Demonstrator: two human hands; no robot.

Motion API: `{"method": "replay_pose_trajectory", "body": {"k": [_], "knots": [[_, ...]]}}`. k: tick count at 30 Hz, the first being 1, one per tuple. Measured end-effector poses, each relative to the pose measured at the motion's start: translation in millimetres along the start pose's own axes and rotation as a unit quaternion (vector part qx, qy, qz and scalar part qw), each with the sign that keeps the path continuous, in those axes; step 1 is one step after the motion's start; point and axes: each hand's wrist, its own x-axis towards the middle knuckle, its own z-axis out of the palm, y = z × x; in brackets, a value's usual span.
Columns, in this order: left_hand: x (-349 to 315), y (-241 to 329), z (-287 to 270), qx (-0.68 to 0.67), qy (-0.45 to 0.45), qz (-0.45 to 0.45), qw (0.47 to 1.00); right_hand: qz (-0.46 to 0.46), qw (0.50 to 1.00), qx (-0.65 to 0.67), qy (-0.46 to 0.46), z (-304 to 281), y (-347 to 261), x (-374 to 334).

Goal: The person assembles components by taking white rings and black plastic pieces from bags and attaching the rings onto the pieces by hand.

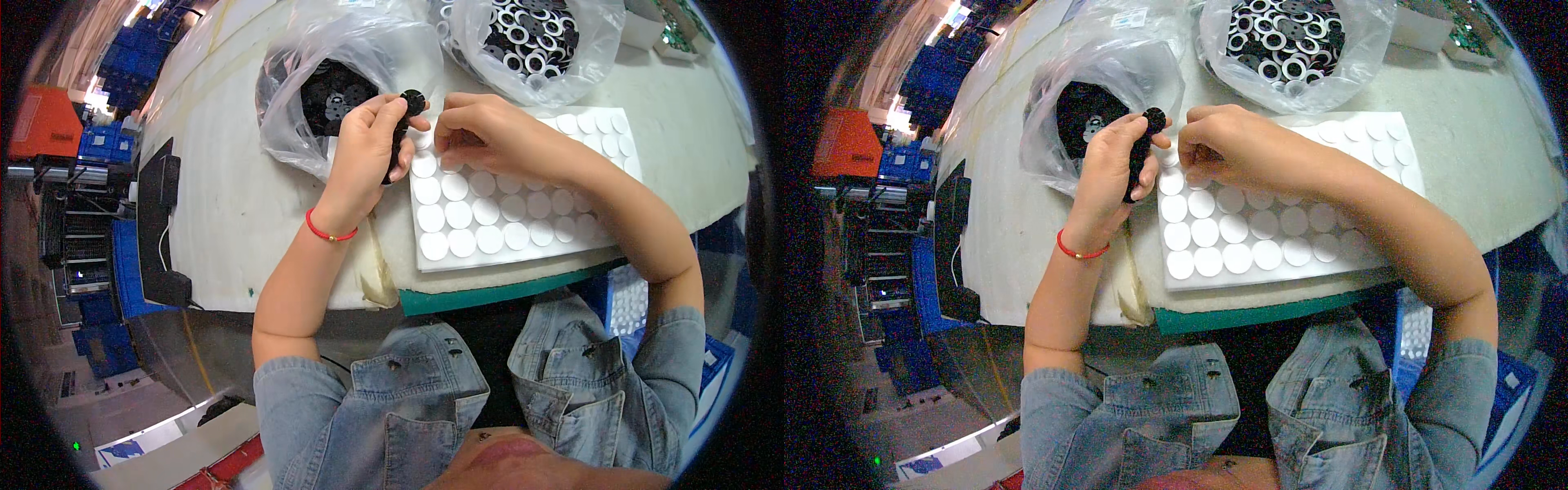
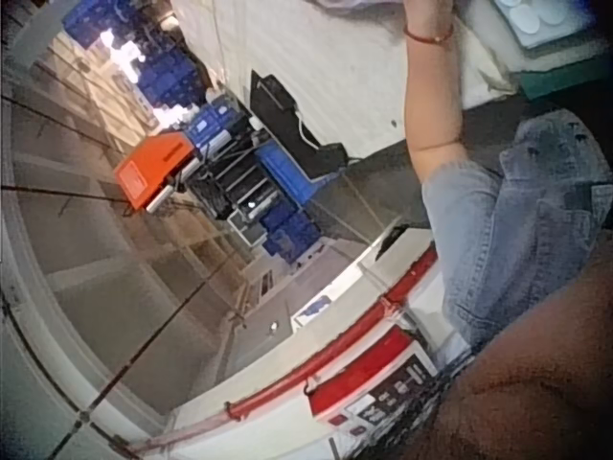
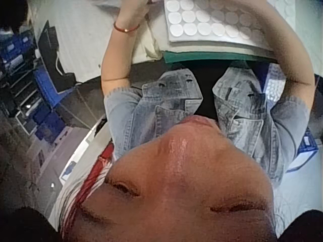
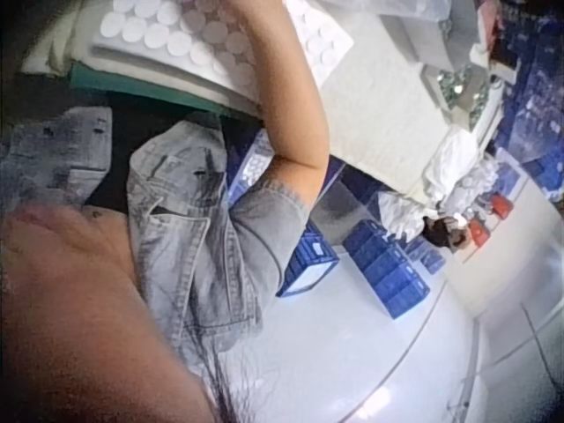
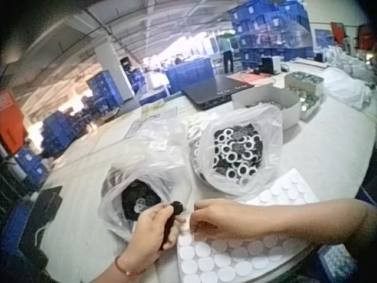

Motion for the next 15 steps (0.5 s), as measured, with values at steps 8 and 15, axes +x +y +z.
{"method": "replay_pose_trajectory", "body": {"k": [8,15], "knots": [[1.7,-1.6,1.4,0.006,-0.01,0.0,1.0,-0.001,0.998,-0.06,-0.019,0.7,10.3,-0.2],[0.8,-1.4,0.9,-0.01,-0.01,-0.004,1.0,0.073,0.977,0.125,-0.158,-24.9,-4.8,-3.3]]}}
